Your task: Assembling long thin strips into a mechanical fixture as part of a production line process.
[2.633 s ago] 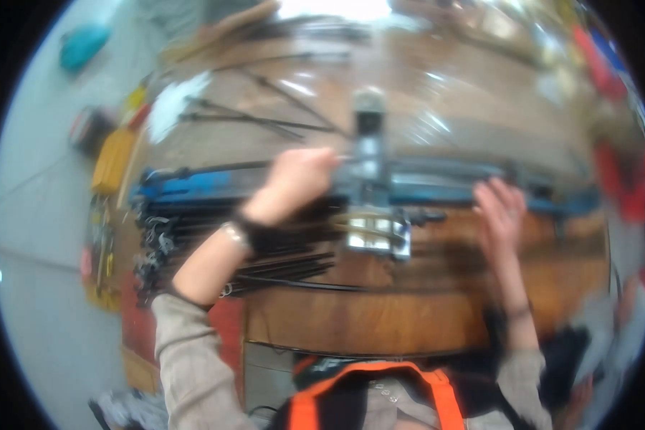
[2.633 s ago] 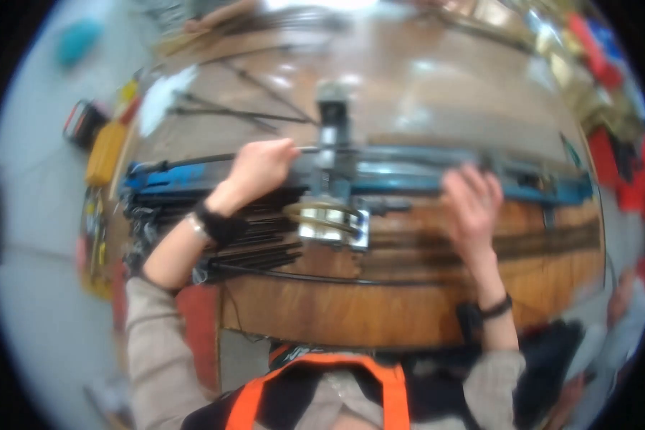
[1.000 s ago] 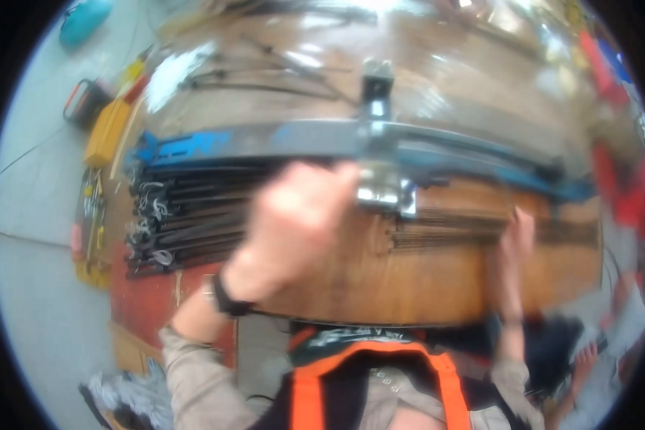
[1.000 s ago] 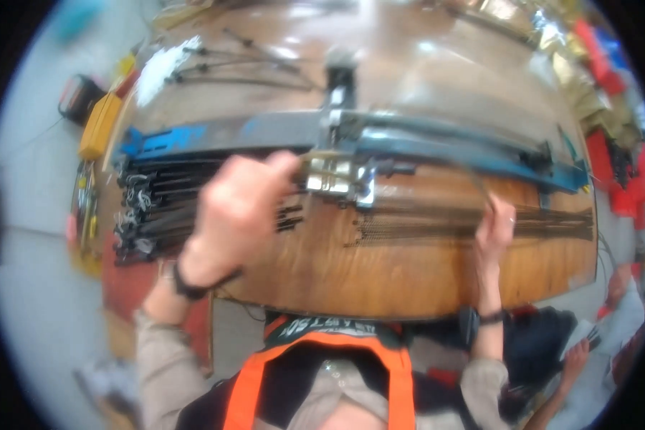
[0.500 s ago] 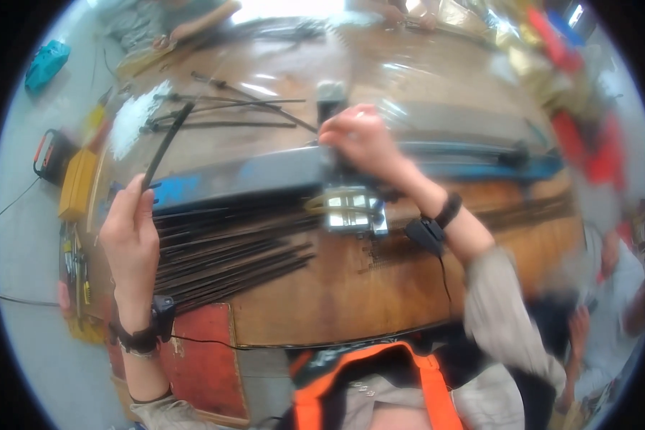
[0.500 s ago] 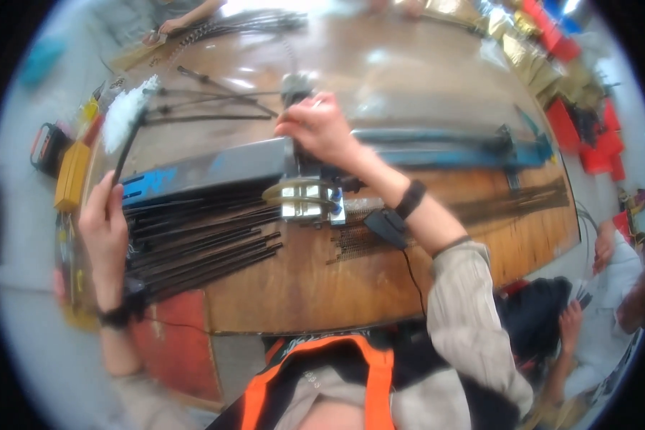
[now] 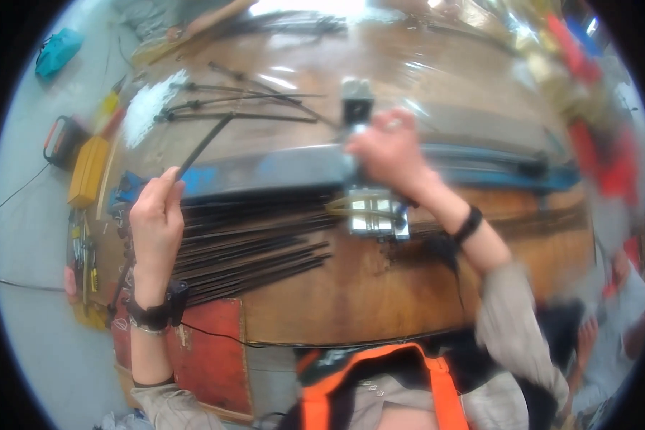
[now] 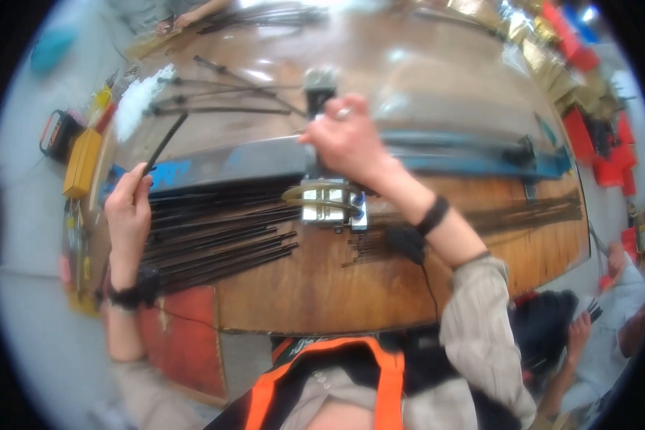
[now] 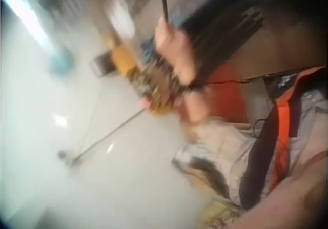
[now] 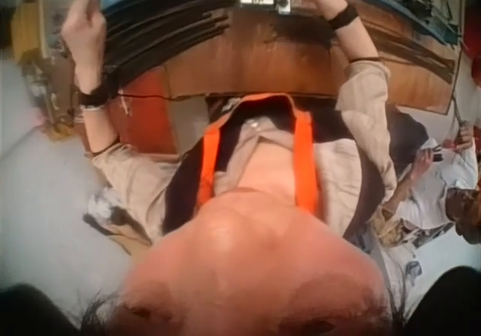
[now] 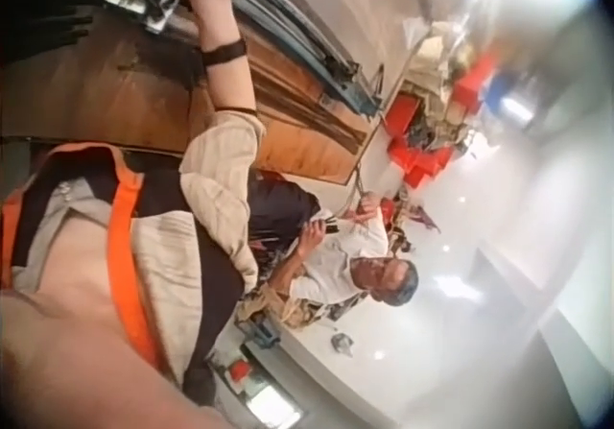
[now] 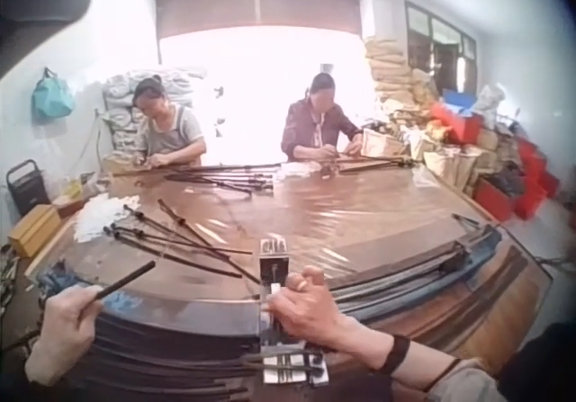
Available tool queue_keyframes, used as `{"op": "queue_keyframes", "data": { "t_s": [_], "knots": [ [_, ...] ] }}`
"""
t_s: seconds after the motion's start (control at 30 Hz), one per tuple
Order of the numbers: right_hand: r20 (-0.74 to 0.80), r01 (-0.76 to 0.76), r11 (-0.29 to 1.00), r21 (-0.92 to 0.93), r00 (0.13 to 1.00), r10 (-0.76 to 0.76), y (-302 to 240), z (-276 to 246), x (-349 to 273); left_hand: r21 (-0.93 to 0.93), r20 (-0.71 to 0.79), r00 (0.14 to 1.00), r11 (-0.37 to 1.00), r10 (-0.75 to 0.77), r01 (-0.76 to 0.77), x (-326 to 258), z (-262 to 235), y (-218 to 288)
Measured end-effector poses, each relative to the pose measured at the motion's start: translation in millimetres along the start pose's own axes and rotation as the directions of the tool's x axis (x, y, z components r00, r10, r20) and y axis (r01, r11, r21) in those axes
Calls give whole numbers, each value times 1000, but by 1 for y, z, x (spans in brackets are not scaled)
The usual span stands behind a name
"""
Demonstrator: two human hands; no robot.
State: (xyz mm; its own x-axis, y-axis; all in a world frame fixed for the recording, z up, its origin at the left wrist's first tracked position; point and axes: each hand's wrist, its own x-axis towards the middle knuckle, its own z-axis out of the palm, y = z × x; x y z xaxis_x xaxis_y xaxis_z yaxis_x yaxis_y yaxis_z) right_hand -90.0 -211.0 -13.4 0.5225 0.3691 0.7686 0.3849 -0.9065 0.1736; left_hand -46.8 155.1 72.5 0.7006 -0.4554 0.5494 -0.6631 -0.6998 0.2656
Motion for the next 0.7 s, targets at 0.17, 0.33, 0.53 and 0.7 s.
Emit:
{"op": "queue_keyframes", "data": {
  "t_s": [0.17,0.33,0.53,0.7],
  "knots": [
    [159,-245,969,16,958,239,50,-39,-57,23,85,995,998,60,-62,9,14,-4],
    [167,-346,937,-40,923,348,50,-52,-48,-82,88,994,995,71,-64,23,31,21],
    [-189,-281,943,180,931,313,21,4,31,-114,104,985,985,138,-126,27,15,49],
    [246,-418,748,516,908,338,8,29,34,-48,85,993,995,87,-83,12,-24,52]
  ]
}}
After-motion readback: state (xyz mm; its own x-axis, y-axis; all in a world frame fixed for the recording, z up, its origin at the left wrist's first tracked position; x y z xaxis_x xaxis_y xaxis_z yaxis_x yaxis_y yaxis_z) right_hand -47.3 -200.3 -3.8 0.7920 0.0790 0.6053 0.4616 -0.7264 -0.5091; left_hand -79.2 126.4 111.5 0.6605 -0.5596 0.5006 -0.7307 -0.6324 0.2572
